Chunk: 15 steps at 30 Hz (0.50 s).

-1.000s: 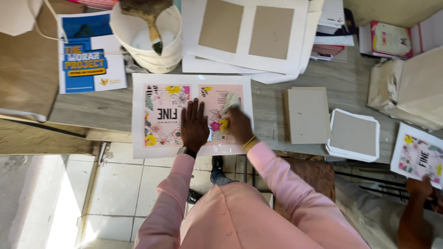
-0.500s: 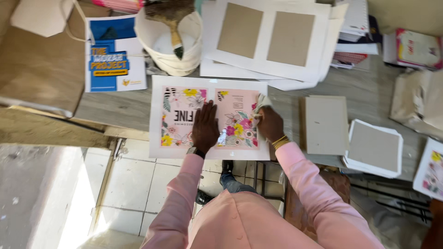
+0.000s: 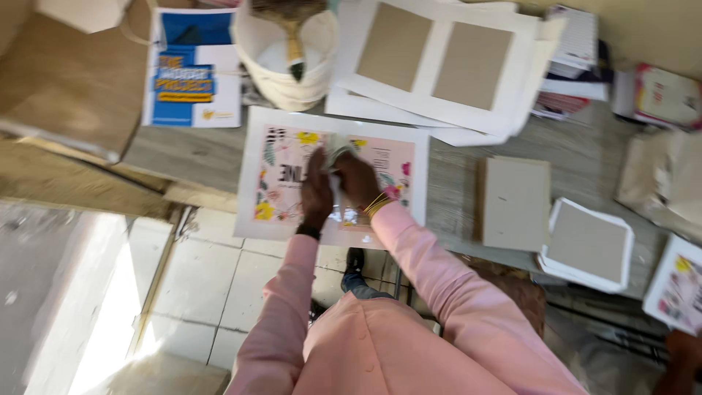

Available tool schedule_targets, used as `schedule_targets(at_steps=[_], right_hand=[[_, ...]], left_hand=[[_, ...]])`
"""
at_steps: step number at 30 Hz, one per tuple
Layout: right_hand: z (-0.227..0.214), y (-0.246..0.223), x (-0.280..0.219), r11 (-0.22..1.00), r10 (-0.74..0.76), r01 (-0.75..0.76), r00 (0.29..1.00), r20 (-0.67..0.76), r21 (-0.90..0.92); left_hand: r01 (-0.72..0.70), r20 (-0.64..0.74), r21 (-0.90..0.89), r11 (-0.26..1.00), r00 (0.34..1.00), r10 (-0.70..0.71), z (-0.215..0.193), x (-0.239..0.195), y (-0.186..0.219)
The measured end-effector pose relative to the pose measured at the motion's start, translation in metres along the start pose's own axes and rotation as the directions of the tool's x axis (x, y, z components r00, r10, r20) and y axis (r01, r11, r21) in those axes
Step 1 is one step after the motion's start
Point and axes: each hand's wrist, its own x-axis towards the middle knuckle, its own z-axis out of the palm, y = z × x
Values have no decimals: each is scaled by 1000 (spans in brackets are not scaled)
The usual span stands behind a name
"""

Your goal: The person wipes a printed paper on a table with a cloth. Then, the person picks up a rectangular board and applies a white substance to it using a brush, repeatedly dipping the brush into a bucket.

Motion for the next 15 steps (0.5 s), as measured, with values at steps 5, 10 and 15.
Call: schedule_targets(at_steps=[5, 10, 15], right_hand=[[19, -5, -83, 996, 49, -47, 999, 17, -72], [-10, 25, -164, 980, 190, -191, 981, 34, 47], [-24, 21, -174, 971, 239, -238, 969, -67, 16]], left_hand=[[329, 333, 62, 942, 883, -330, -6, -16, 16], [63, 431, 240, 969, 887, -165, -4, -19, 19], [-5, 404, 303, 953, 906, -124, 0, -21, 19]])
